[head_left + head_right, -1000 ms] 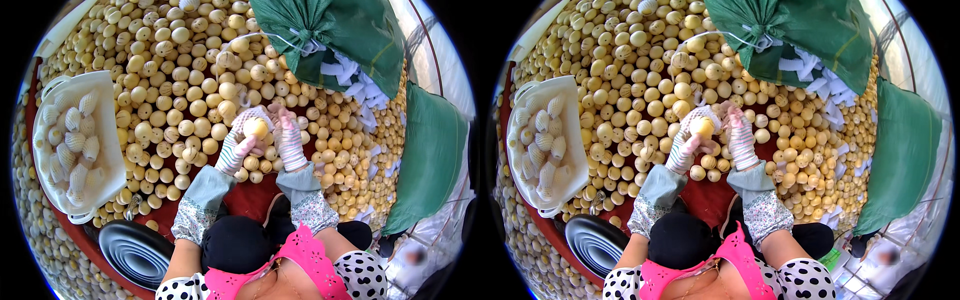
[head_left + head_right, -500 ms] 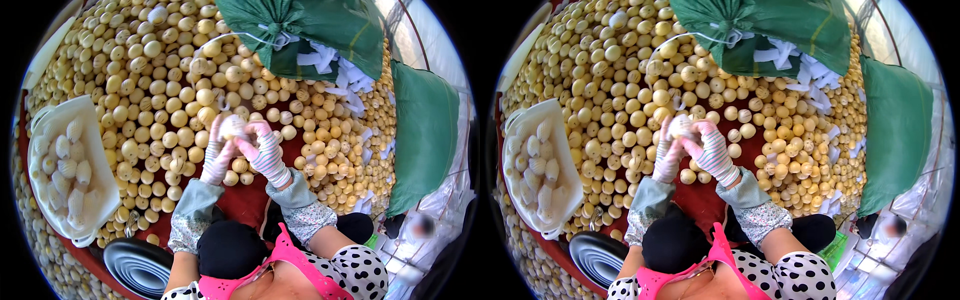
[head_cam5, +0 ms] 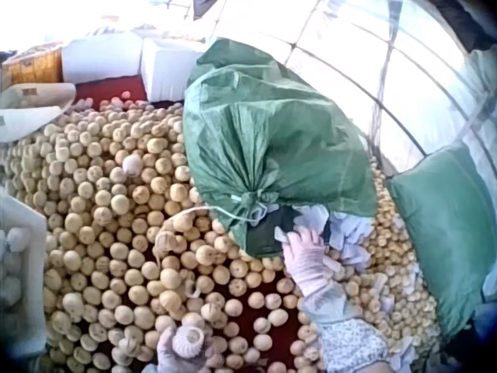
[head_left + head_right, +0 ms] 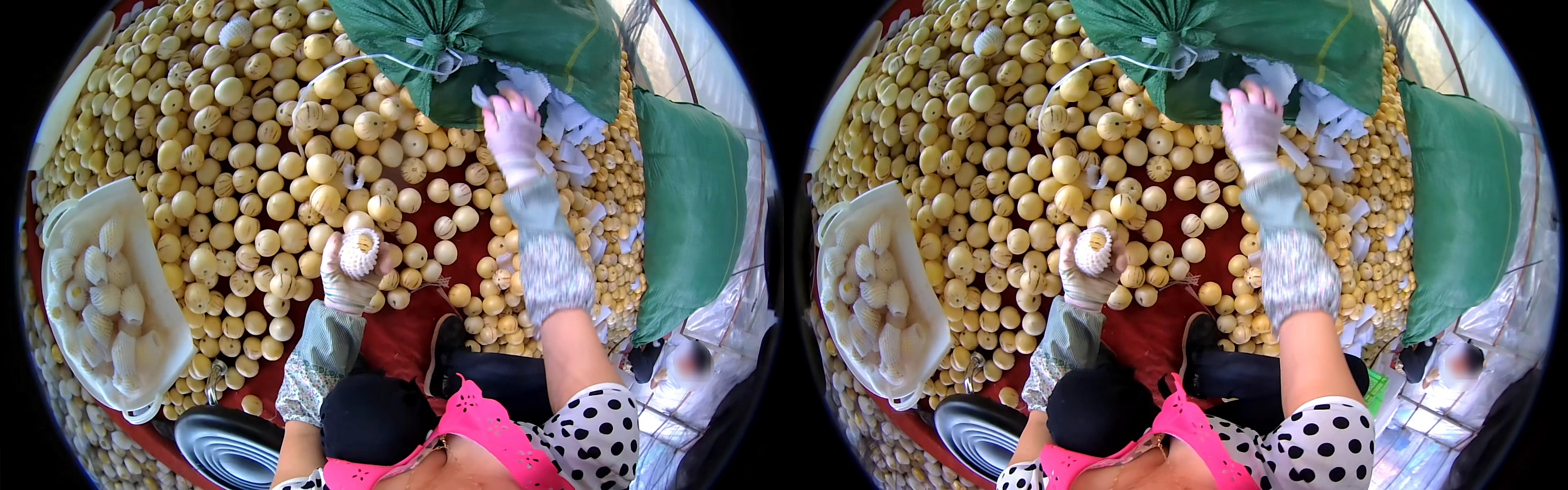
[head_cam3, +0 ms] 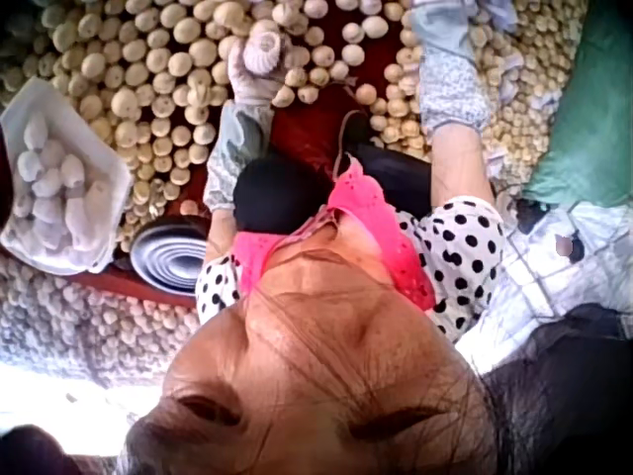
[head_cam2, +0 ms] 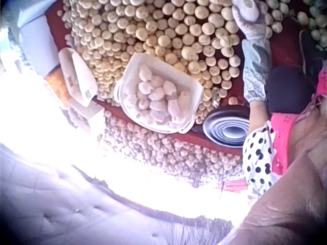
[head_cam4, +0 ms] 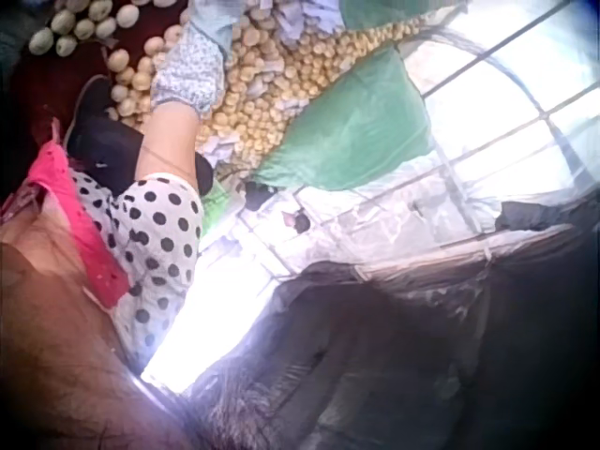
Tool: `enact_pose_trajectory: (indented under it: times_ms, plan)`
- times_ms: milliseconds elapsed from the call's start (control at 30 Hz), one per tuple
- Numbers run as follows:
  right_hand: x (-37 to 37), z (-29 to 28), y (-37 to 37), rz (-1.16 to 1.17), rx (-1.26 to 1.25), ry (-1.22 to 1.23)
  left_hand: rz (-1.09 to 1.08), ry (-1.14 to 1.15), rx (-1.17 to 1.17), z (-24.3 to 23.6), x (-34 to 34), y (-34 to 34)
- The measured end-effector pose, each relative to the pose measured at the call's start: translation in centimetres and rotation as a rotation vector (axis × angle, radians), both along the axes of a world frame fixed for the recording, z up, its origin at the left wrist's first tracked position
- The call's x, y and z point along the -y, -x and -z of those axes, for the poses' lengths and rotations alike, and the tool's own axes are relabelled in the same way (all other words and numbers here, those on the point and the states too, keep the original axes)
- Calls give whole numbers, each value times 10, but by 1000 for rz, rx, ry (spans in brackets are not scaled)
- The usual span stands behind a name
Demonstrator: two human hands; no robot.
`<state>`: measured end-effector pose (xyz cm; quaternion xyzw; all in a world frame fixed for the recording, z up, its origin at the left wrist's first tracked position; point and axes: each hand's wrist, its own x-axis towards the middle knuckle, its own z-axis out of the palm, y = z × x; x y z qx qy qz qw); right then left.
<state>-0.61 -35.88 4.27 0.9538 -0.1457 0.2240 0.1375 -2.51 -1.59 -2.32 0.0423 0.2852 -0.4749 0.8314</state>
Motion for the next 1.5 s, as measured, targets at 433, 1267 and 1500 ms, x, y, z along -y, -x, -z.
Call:
enact_pose_trajectory:
  times_ms: [433, 1267, 1500]
  plan:
    - [-179, -19, 68, -6, -295, -2068, 436, -116, 688, -17, -15, -14]
    - [28, 21, -64, 219, -243, -1097, 146, 84, 173, 11, -7, 5]
    - [-26, 34, -41, -119, -798, 42, 143, 10, 299, -8, -2, -2]
